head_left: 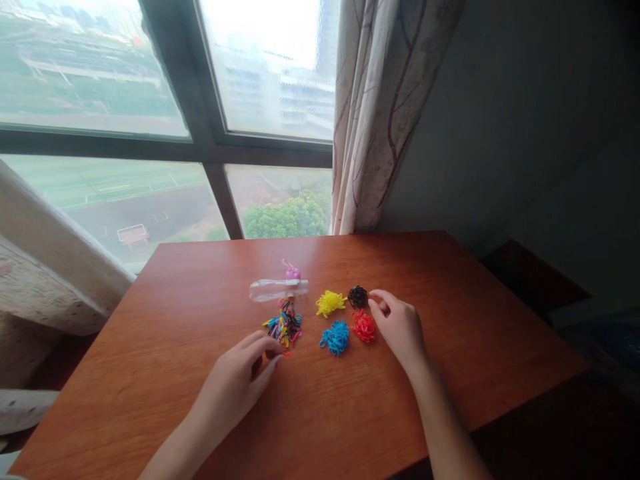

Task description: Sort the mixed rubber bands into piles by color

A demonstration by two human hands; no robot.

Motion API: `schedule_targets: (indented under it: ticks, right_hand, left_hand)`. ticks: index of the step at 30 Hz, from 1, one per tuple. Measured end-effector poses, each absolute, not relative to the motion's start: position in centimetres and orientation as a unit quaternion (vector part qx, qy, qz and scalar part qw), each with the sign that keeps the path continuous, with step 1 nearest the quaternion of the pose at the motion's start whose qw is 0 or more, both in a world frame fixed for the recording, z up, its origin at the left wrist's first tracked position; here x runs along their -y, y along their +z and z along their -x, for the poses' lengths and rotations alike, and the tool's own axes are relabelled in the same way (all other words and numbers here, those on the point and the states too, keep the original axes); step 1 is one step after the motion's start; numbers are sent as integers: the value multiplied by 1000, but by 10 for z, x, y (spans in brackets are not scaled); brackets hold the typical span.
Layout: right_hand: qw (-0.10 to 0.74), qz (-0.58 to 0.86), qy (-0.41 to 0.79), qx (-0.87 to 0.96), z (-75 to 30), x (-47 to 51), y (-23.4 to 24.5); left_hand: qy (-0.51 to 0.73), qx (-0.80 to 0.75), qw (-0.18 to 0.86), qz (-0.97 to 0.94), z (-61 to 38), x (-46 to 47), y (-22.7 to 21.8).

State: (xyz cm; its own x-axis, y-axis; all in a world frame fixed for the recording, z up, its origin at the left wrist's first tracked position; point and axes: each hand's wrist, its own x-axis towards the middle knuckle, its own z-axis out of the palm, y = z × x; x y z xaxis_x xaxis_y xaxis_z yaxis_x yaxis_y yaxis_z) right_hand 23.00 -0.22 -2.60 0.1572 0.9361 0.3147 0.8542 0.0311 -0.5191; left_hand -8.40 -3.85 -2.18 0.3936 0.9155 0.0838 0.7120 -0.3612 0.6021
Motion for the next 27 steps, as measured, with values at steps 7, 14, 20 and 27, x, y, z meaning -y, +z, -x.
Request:
schedule_targets:
  ticks: [7, 14, 20, 27]
  right_hand:
    - [390, 682, 100, 611, -212, 56, -40]
    - [401, 663, 133, 618, -205, 86, -57]
    - [400, 657, 134, 625, -206, 90, -58]
    - [397, 653, 133, 631, -205, 90, -59]
  left_hand:
    - [158, -453, 185, -857, 39, 23, 7]
    - [93, -391, 154, -903, -25, -6, 18]
    - [78, -366, 151, -915, -58, -26, 9]
    - [85, -377, 151, -910, -57, -27, 9]
